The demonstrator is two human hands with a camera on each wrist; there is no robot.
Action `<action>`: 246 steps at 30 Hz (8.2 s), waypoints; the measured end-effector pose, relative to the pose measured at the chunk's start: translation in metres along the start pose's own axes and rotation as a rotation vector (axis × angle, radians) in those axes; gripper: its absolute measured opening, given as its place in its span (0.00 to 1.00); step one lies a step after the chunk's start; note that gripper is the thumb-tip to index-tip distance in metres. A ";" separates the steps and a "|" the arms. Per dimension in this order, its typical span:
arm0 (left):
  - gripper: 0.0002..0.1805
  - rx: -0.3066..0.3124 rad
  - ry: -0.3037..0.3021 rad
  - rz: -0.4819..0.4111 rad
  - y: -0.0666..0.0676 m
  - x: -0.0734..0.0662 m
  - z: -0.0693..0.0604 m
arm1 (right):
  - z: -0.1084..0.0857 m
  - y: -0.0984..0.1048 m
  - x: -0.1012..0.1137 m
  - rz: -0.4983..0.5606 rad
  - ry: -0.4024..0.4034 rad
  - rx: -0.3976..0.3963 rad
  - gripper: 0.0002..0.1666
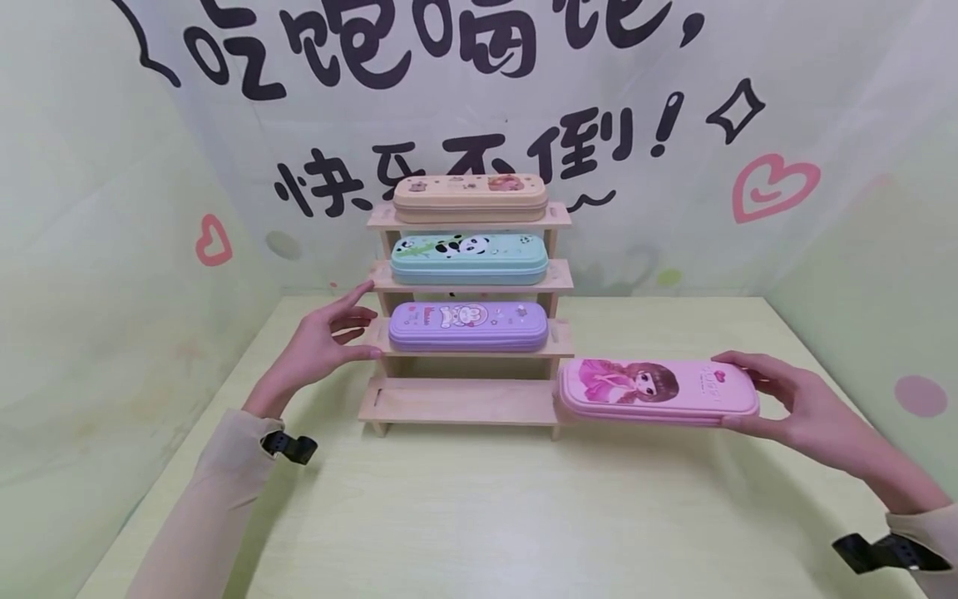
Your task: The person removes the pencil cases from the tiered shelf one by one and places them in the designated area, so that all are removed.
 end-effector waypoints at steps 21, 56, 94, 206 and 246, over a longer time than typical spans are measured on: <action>0.59 0.005 0.003 0.014 0.001 0.002 0.001 | 0.020 0.031 -0.062 -0.037 -0.102 0.062 0.42; 0.58 -0.001 -0.001 0.004 0.001 0.002 0.000 | 0.097 0.028 -0.142 -0.075 -0.334 0.271 0.49; 0.58 -0.015 0.002 0.006 0.000 0.001 -0.001 | 0.114 0.014 -0.156 -0.036 -0.259 0.320 0.45; 0.59 -0.017 -0.015 0.019 0.001 0.003 -0.001 | 0.150 -0.124 0.094 -0.010 0.016 0.129 0.44; 0.59 -0.008 -0.013 0.033 0.003 0.002 0.000 | 0.163 -0.132 0.101 0.031 -0.031 0.203 0.49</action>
Point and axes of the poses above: each hand's wrist, its own z-axis towards the middle knuckle, its own y-axis out of the back of the hand, x = y × z, the point moved 3 cm from there along z, towards the middle knuckle, and after that the axes turned 5 degrees about -z, right-handed, at the moved point
